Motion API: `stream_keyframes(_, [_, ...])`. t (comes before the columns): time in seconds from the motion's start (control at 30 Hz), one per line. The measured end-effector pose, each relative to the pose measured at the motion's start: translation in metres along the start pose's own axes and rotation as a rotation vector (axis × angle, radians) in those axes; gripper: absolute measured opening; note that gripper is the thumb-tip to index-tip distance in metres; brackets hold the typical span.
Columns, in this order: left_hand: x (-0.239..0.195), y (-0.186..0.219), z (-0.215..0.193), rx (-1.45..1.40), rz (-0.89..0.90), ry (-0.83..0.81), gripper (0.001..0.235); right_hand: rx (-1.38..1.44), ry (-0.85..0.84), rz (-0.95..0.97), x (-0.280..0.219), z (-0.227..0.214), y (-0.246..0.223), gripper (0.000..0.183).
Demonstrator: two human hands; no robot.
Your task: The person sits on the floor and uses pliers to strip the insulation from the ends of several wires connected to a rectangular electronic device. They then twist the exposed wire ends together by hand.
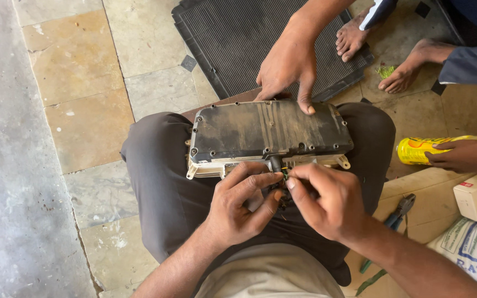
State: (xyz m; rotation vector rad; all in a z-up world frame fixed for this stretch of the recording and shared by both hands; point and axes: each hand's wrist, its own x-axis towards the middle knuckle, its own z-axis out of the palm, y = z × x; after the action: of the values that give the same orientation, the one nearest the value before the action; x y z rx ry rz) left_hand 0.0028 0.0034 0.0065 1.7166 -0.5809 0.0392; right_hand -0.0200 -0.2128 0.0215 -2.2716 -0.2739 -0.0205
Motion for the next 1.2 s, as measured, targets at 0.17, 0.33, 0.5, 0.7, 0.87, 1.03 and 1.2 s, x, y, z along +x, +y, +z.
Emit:
stream_keyframes(0.17, [0.001,0.001,0.000,-0.016,-0.058,-0.012,0.031,0.537,-0.182,0.517,-0.010,-0.004,0.010,0.029])
stream_keyframes(0.33, [0.000,0.000,-0.002,-0.053,-0.059,-0.002,0.033,-0.221,0.102,0.012,-0.012,-0.014,-0.010,0.025])
stream_keyframes(0.5, [0.000,-0.002,-0.001,-0.131,-0.093,-0.012,0.030,-0.503,0.169,-0.412,-0.007,-0.009,-0.013,0.026])
stream_keyframes(0.7, [-0.001,0.002,-0.001,-0.117,-0.142,-0.026,0.031,0.457,-0.057,0.251,-0.009,0.001,0.009,0.020])
stream_keyframes(0.87, [0.001,0.001,-0.001,-0.087,-0.107,-0.010,0.029,0.121,-0.011,0.214,-0.015,-0.009,0.003,0.014])
stream_keyframes(1.03, [0.000,0.000,0.000,-0.148,-0.162,-0.002,0.027,-0.452,0.172,-0.445,-0.002,-0.013,-0.008,0.025])
stream_keyframes(1.2, [0.002,0.008,0.001,0.117,-0.007,-0.013,0.029,-0.070,0.093,-0.146,0.001,-0.010,-0.012,0.015])
